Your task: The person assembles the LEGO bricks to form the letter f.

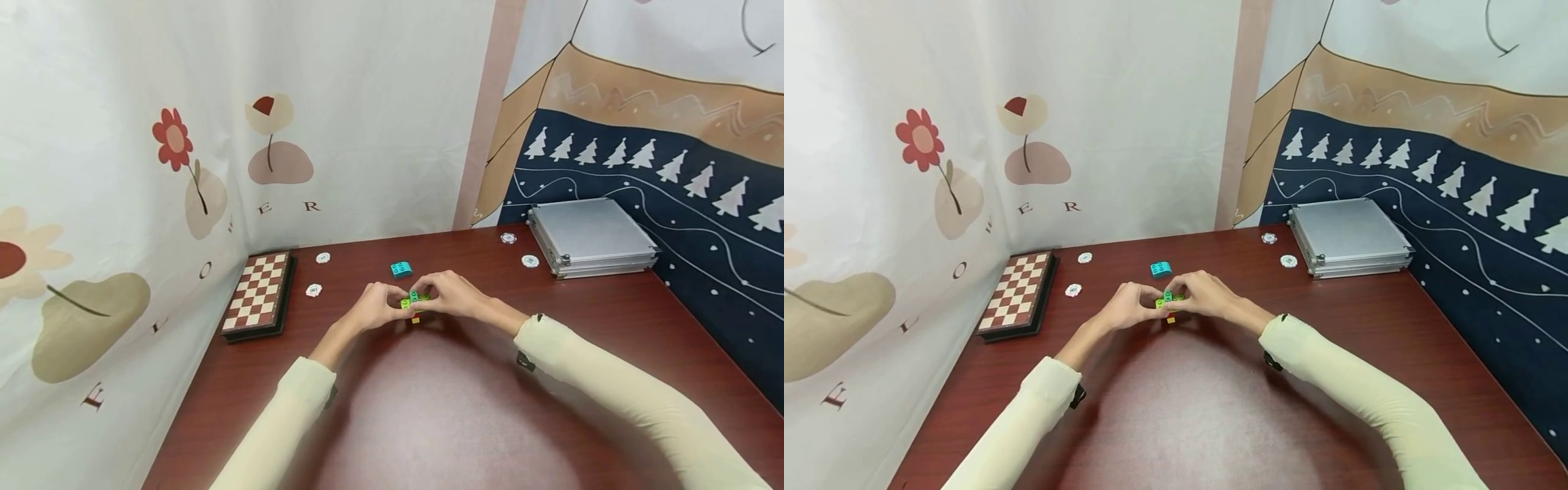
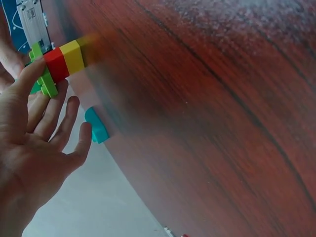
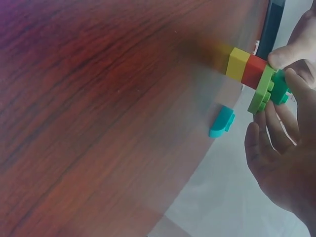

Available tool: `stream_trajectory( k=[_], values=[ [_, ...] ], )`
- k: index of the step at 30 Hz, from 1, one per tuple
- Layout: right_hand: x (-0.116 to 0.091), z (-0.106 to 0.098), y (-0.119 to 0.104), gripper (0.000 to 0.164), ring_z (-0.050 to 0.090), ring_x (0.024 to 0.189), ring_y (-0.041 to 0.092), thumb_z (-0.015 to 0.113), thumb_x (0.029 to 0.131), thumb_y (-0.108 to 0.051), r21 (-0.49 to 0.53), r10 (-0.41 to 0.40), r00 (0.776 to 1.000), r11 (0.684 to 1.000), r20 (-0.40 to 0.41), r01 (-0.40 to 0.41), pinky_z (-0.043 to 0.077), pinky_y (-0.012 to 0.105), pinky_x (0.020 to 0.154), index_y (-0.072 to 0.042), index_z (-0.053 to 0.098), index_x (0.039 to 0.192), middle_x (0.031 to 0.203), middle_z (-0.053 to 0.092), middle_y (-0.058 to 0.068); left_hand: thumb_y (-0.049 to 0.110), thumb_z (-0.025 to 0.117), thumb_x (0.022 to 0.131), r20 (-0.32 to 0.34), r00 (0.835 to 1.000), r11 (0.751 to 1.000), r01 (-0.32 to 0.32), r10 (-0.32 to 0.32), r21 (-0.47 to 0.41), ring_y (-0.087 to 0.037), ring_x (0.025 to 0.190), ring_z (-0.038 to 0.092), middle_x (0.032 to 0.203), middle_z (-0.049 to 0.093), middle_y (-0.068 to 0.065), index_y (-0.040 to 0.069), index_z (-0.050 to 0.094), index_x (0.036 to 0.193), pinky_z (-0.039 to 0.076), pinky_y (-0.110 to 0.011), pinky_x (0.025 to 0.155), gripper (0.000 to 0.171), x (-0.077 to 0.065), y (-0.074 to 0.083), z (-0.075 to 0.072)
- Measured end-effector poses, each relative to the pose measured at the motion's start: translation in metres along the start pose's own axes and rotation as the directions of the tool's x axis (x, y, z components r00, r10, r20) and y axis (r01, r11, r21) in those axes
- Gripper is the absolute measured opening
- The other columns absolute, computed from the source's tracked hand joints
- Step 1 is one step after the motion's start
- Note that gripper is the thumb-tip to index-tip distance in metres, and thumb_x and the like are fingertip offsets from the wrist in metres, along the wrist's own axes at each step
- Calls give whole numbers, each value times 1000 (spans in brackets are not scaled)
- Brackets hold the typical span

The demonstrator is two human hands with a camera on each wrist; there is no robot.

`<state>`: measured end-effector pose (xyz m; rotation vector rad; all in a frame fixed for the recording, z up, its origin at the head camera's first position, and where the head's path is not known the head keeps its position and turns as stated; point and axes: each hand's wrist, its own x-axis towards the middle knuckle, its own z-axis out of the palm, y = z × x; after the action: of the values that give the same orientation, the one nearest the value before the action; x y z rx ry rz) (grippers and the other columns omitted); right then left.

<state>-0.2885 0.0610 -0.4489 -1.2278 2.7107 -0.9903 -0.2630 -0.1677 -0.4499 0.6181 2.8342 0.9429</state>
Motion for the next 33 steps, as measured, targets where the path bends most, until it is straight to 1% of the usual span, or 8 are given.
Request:
stream_trajectory(
  k=[7, 10, 14, 17, 20, 23, 27, 33],
  values=[
    [4, -2, -1, 32, 69, 88, 13, 82, 90, -41, -50, 23, 999, 999, 31, -21, 56, 26, 75, -17, 78, 111, 97, 75, -4, 29, 87, 86, -31, 1000, 1000, -1, 2, 23, -21, 106, 71, 111, 78, -4, 8, 77, 120, 58, -39, 91, 41, -1, 0, 5],
    [6, -3, -3, 31, 68, 84, 10, 81, 91, -42, -79, 24, 999, 997, 48, -20, 56, 26, 74, -17, 78, 110, 96, 75, -4, 28, 88, 86, -38, 999, 1000, 3, -2, 26, -19, 102, 73, 109, 78, -4, 7, 77, 120, 58, -37, 89, 42, -2, 0, 6],
    [9, -4, -6, 30, 66, 80, 5, 81, 91, -41, -113, 14, 998, 994, 64, -7, 56, 25, 72, -16, 77, 108, 93, 75, -5, 27, 88, 85, -38, 999, 1000, 5, -4, 17, -19, 102, 73, 109, 78, -4, 7, 78, 119, 58, -37, 89, 40, -2, 2, 6],
    [10, -4, -9, 32, 69, 83, 7, 81, 91, -40, -116, 10, 997, 993, 73, -1, 56, 25, 73, -14, 77, 109, 93, 75, -4, 25, 88, 86, -39, 999, 1000, 6, -6, 9, -19, 102, 73, 108, 79, -4, 7, 78, 118, 59, -36, 88, 38, -2, 3, 5],
    [10, -3, -8, 35, 70, 84, 10, 81, 91, -42, -113, 26, 996, 993, 84, -16, 56, 25, 74, -13, 77, 111, 95, 75, -3, 25, 88, 86, -42, 999, 1000, 0, 0, -5, -18, 100, 74, 106, 79, -3, 7, 78, 117, 59, -35, 86, 37, -3, 2, 5],
    [10, -2, -7, 38, 69, 85, 11, 81, 90, -45, -121, 29, 996, 992, 81, -20, 56, 25, 73, -14, 77, 112, 98, 75, -3, 26, 88, 86, -47, 999, 1000, -8, 8, -8, -18, 99, 74, 105, 79, -3, 8, 79, 116, 59, -35, 86, 36, -4, 2, 5],
    [9, -1, -4, 40, 67, 86, 11, 81, 90, -47, -132, 5, 998, 991, 61, 3, 56, 27, 73, -14, 78, 112, 99, 75, -4, 27, 87, 87, -49, 999, 1000, -15, 15, 3, -19, 99, 73, 106, 79, -4, 8, 79, 116, 59, -36, 87, 35, -3, 2, 5],
    [8, 3, 1, 35, 63, 81, 8, 82, 90, -43, -132, -12, 999, 991, 41, 18, 55, 26, 72, -15, 78, 111, 97, 74, -5, 28, 86, 88, -41, 999, 1000, -2, 3, 13, -21, 100, 74, 109, 78, -5, 7, 78, 118, 58, -38, 88, 38, -4, 2, 4]
  ],
)
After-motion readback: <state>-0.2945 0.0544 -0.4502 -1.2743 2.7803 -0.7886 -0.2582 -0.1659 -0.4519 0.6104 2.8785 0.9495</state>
